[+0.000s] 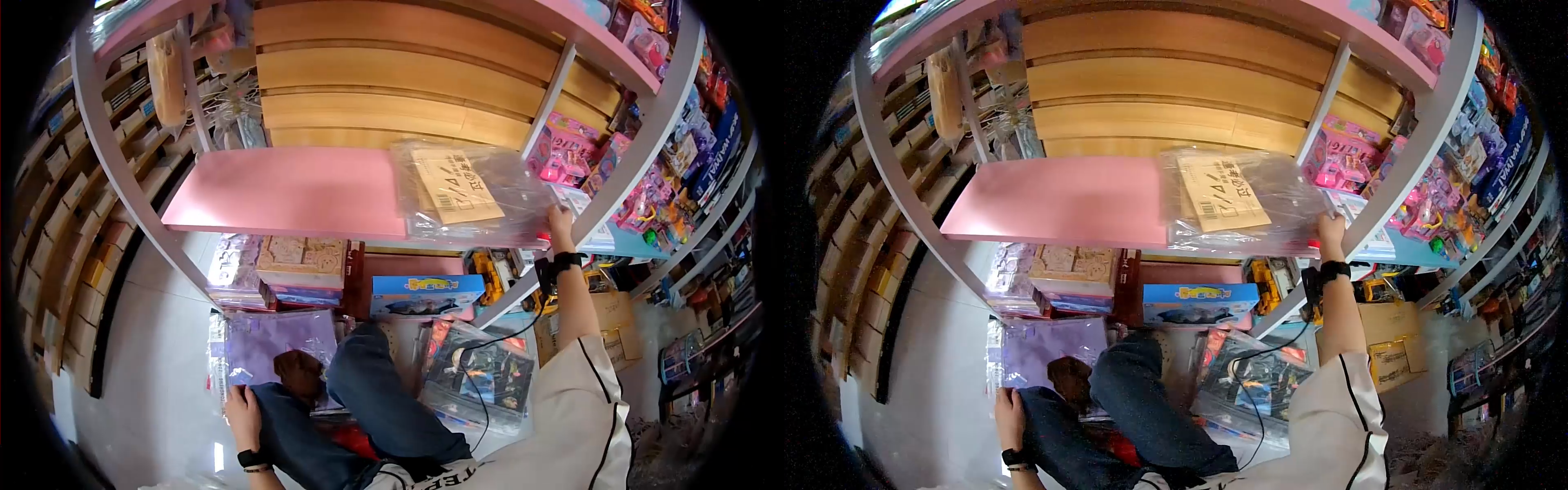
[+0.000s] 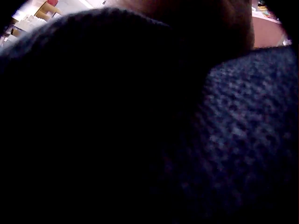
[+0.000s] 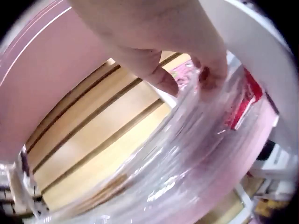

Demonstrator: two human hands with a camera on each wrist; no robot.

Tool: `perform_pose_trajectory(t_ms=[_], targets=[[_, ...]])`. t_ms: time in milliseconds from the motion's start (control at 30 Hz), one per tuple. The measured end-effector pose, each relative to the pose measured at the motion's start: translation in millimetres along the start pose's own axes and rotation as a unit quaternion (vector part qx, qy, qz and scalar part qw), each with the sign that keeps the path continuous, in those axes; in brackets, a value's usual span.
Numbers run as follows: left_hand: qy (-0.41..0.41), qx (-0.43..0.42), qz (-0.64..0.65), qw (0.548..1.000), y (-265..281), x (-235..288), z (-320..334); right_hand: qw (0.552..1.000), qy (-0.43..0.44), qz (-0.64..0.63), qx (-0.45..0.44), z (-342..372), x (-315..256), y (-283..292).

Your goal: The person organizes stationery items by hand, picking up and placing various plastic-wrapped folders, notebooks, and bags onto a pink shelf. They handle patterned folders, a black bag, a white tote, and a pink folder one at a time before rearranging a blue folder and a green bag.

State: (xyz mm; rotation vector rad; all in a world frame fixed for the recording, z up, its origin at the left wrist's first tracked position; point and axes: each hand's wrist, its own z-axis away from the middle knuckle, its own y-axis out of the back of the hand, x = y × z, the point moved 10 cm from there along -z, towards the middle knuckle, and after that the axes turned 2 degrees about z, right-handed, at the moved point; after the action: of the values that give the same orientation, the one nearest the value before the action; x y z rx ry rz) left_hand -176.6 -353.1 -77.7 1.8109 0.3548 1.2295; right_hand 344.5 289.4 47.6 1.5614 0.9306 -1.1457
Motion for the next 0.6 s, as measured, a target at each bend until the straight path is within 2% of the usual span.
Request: perform_pose_trajectory(t_ms=[33,67,100,167,200,233,267,300,400,433,533,600], targets=[[-0.006,0.004,0.002,1.0,-3,-3,-2,0.975,0.151,0.128,0.102,17,-36,10],[-0.009,0.01,-0.004,1.0,-4,-3,-4,0.9,0.295,0.251,0.199,55,-74,6],[-0.011,0.014,-0.009,1.0,-5,-1,-5,0.779,0.424,0.363,0.285,101,-105,-10],[-0.007,0.008,-0.032,0.999,-9,3,-8,0.79,0.535,0.289,0.075,137,-119,-58],[0.001,-0.002,-0.049,0.999,-12,6,-11,0.811,0.522,0.245,-0.094,165,-130,-85],[0.009,-0.012,-0.065,0.998,-16,9,-12,0.766,0.521,0.334,-0.175,192,-130,-114],[-0.001,-0.006,-0.056,0.998,-17,13,-13,0.724,0.58,0.245,-0.281,226,-139,-135],[-0.012,0.002,-0.048,0.999,-19,17,-14,0.712,0.554,0.335,-0.273,231,-125,-150],[-0.009,0.004,-0.053,0.999,-23,18,-16,0.705,0.553,0.335,-0.29,243,-127,-180],[-0.006,0.007,-0.059,0.998,-22,20,-15,0.691,0.562,0.359,-0.28,239,-120,-189],[0.0,0.01,-0.048,0.999,-15,11,-10,0.722,0.538,0.321,-0.296,230,-110,-202],[0.003,0.012,-0.028,1.0,-12,3,-8,0.761,0.52,0.258,-0.29,223,-122,-202]])
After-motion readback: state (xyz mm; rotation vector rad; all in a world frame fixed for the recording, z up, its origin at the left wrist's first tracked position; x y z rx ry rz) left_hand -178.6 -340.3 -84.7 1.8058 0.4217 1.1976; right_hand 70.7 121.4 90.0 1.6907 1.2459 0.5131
